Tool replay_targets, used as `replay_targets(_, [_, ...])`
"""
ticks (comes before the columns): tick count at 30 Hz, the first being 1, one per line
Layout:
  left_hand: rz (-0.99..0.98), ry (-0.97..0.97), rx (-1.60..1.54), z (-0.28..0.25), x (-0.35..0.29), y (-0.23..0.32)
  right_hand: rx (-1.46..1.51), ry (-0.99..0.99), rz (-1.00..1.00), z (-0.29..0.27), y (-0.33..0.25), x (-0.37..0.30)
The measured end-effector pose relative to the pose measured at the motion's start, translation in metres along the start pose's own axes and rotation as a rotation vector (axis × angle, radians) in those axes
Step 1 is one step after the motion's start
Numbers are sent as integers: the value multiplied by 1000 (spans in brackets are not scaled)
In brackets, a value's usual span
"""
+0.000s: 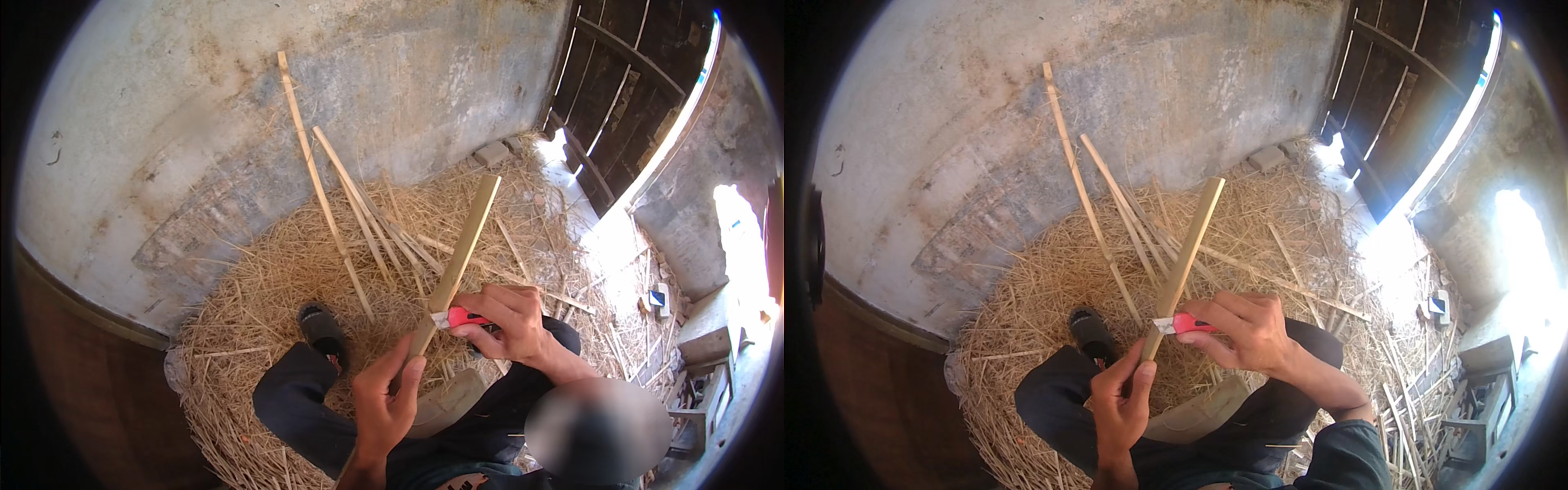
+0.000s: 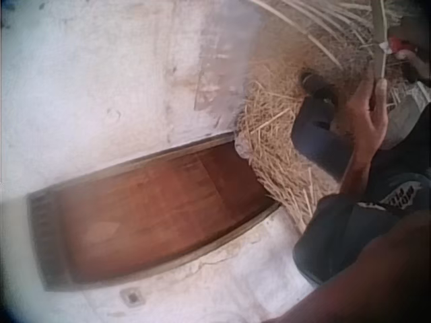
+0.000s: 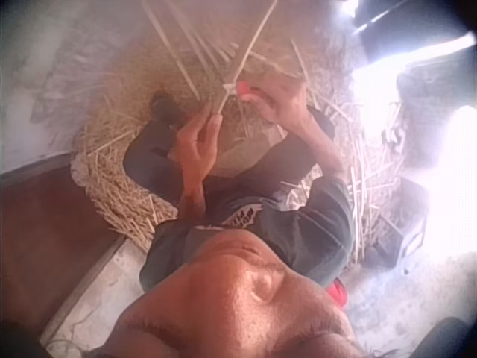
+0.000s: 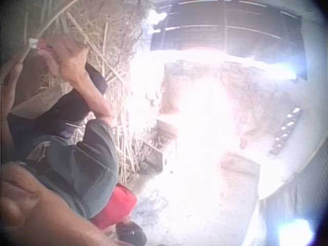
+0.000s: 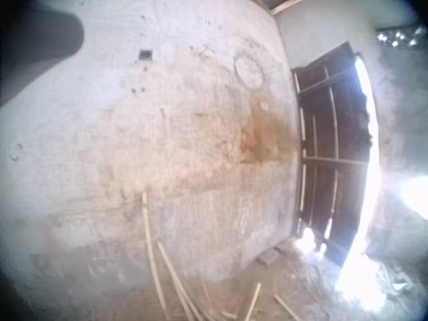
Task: The person sits on a hay-covered floor and uses a red utility knife to shave the surface of a long bamboo stick. They hold the stick with their left hand and scrape the knife along its length with their right hand, rotating the stick to work on different sides.
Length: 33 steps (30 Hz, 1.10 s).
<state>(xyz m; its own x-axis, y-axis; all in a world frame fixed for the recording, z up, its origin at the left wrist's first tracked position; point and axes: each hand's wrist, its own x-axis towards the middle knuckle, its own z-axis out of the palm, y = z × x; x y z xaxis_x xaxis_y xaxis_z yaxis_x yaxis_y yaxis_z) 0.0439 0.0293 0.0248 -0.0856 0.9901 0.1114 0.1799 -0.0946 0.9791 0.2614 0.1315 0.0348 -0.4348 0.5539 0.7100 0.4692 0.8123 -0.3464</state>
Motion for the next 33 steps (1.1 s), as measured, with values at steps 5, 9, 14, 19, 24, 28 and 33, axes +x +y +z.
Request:
replay_targets(5, [-75,-57,-38,-1,2,1,-46,-1,24,3,1,0])
replay_targets(9, [-63,-23,-50,2,1,-8,-63,-8,50,2,-1,3])
replay_targets(14, [-87,-73,45,0,-19,-11,-213,249,420,-17,45,13])
replay_targets(19, [-155,-155,-24,-7,-34,-22,-106,453,510,-54,79,16])
replay_targets(24, [-144,-174,-87,-20,-9,-8,73,94,319,-22,25,-2])
replay_targets(28, [-126,-170,-94,-15,-5,-6,-55,-68,49,-9,-1,-5])
replay_targets(33, [-113,-130,-67,-8,-6,-2,-16,-32,39,4,-7,-5])
